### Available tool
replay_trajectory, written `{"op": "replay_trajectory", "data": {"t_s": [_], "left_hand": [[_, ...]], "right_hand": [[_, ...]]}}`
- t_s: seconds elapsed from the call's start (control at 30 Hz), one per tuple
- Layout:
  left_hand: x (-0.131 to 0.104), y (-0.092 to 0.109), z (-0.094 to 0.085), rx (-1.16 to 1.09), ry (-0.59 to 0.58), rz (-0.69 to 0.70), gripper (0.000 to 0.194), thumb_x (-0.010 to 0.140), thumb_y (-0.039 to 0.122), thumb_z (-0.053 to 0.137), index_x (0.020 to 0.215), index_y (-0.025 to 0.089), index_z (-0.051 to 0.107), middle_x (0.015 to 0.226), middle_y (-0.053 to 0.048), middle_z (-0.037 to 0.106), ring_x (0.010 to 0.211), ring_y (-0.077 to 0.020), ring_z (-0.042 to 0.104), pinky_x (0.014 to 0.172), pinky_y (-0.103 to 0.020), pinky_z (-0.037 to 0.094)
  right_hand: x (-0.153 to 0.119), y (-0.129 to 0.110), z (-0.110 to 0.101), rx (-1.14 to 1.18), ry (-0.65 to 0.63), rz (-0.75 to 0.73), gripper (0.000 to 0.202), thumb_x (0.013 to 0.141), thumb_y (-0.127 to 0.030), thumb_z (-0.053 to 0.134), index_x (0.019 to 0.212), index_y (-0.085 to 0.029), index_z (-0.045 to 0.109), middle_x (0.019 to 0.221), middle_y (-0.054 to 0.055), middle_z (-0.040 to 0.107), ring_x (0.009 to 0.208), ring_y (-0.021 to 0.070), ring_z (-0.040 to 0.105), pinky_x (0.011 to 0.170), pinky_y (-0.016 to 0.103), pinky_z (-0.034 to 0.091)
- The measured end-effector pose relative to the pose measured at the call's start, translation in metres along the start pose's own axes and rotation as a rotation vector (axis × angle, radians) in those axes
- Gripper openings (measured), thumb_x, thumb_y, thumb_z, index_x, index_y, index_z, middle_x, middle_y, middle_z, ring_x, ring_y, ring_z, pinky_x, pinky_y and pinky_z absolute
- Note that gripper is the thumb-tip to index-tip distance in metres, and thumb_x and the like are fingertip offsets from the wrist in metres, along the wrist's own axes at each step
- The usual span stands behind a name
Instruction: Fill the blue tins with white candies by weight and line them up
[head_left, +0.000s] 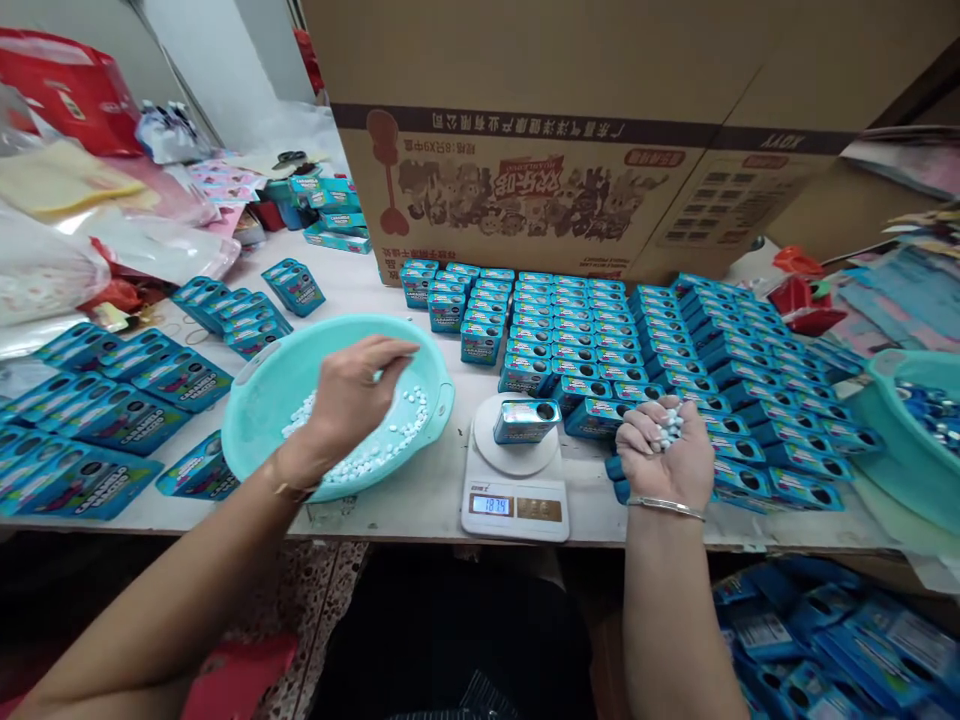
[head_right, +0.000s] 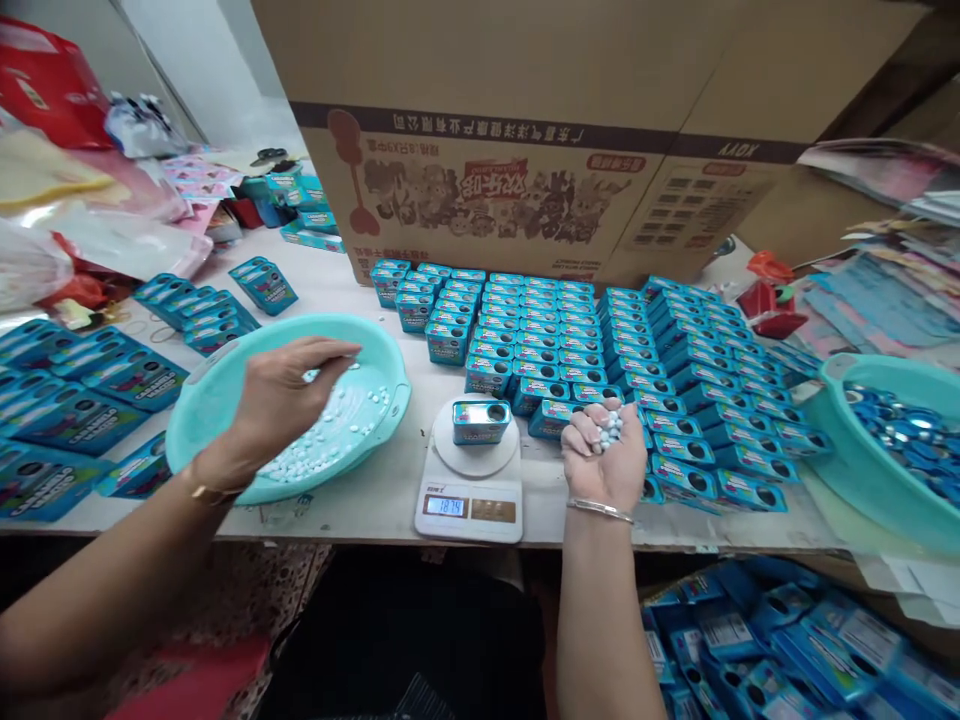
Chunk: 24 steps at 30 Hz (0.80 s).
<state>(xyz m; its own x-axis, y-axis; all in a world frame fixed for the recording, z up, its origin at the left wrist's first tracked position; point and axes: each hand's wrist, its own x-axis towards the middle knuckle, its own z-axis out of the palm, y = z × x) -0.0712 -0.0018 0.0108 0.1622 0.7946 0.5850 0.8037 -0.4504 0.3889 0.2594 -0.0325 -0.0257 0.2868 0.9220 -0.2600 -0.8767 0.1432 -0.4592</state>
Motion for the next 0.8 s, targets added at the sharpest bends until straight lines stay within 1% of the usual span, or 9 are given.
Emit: {"op": "replay_trajectory", "data": {"t_s": [0.1, 0.2, 0.3, 0.37, 0.43, 0.5, 0.6, 0.7, 0.8], "left_hand": [[-0.021, -0.044, -0.02, 0.119, -0.086, -0.109, 0.022, 0.092, 0.03, 0.053, 0.097, 0.022, 0.074, 0.098, -0.005, 0.077, 0.089, -0.0249, 0.072, 0.081, -0.036, 0.055], [-0.043, -0.077, -0.028, 0.177, -0.169, -0.187, 0.026, 0.091, 0.034, 0.051, 0.094, 0.021, 0.073, 0.098, -0.006, 0.077, 0.089, -0.0274, 0.072, 0.08, -0.039, 0.055], [-0.057, -0.097, -0.031, 0.233, -0.262, -0.239, 0.034, 0.093, 0.037, 0.043, 0.099, 0.021, 0.072, 0.103, -0.005, 0.076, 0.095, -0.028, 0.071, 0.084, -0.041, 0.054], [-0.059, -0.105, -0.034, 0.281, -0.357, -0.275, 0.039, 0.092, 0.037, 0.038, 0.101, 0.02, 0.072, 0.108, -0.007, 0.075, 0.097, -0.0309, 0.07, 0.083, -0.044, 0.055], [-0.057, -0.111, -0.036, 0.33, -0.445, -0.309, 0.042, 0.09, 0.035, 0.035, 0.098, 0.018, 0.073, 0.11, -0.01, 0.074, 0.097, -0.0353, 0.07, 0.08, -0.047, 0.055], [-0.052, -0.111, -0.039, 0.376, -0.471, -0.327, 0.041, 0.088, 0.034, 0.035, 0.094, 0.018, 0.072, 0.109, -0.011, 0.074, 0.098, -0.0374, 0.069, 0.079, -0.048, 0.054], [-0.043, -0.097, -0.042, 0.404, -0.399, -0.324, 0.038, 0.09, 0.034, 0.038, 0.094, 0.018, 0.071, 0.103, -0.008, 0.075, 0.097, -0.0347, 0.069, 0.081, -0.044, 0.053], [-0.033, -0.066, -0.036, 0.29, -0.329, -0.278, 0.034, 0.092, 0.041, 0.045, 0.095, 0.02, 0.071, 0.095, -0.005, 0.076, 0.087, -0.0276, 0.07, 0.079, -0.038, 0.053], [-0.023, -0.028, -0.019, 0.117, -0.329, -0.157, 0.03, 0.092, 0.043, 0.052, 0.1, 0.02, 0.071, 0.091, -0.005, 0.075, 0.08, -0.0226, 0.069, 0.078, -0.035, 0.053]], "right_hand": [[-0.002, 0.002, 0.005, 0.02, 0.04, 0.005, 0.027, 0.099, -0.032, 0.049, 0.075, -0.019, 0.049, 0.057, -0.007, 0.039, 0.038, 0.0056, 0.033, 0.032, 0.015, 0.025], [-0.005, 0.005, 0.01, 0.028, 0.068, 0.017, 0.031, 0.102, -0.032, 0.041, 0.075, -0.019, 0.049, 0.057, -0.007, 0.038, 0.037, 0.0055, 0.032, 0.031, 0.015, 0.024], [-0.007, 0.006, 0.012, 0.021, 0.062, 0.017, 0.031, 0.102, -0.031, 0.04, 0.076, -0.019, 0.049, 0.057, -0.007, 0.038, 0.037, 0.0054, 0.032, 0.032, 0.015, 0.024], [-0.007, 0.005, 0.012, 0.012, 0.046, 0.011, 0.03, 0.102, -0.031, 0.041, 0.076, -0.019, 0.049, 0.057, -0.007, 0.038, 0.037, 0.0054, 0.032, 0.032, 0.015, 0.024], [-0.008, 0.004, 0.012, 0.005, 0.038, 0.003, 0.029, 0.101, -0.03, 0.042, 0.076, -0.019, 0.05, 0.057, -0.007, 0.038, 0.037, 0.0055, 0.033, 0.032, 0.015, 0.024], [-0.009, 0.003, 0.011, 0.006, 0.041, -0.008, 0.03, 0.102, -0.03, 0.041, 0.076, -0.019, 0.049, 0.057, -0.007, 0.038, 0.038, 0.0056, 0.034, 0.032, 0.015, 0.025], [-0.009, 0.002, 0.009, 0.008, 0.044, -0.009, 0.031, 0.102, -0.03, 0.038, 0.076, -0.018, 0.049, 0.058, -0.006, 0.038, 0.038, 0.0056, 0.035, 0.033, 0.015, 0.025], [-0.009, 0.002, 0.006, 0.003, 0.024, -0.002, 0.027, 0.101, -0.03, 0.043, 0.077, -0.018, 0.05, 0.059, -0.007, 0.039, 0.038, 0.0053, 0.035, 0.033, 0.015, 0.026], [-0.01, 0.005, 0.003, 0.0, -0.018, 0.014, 0.021, 0.096, -0.028, 0.054, 0.078, -0.018, 0.05, 0.059, -0.007, 0.04, 0.039, 0.0048, 0.035, 0.033, 0.014, 0.026]]}}
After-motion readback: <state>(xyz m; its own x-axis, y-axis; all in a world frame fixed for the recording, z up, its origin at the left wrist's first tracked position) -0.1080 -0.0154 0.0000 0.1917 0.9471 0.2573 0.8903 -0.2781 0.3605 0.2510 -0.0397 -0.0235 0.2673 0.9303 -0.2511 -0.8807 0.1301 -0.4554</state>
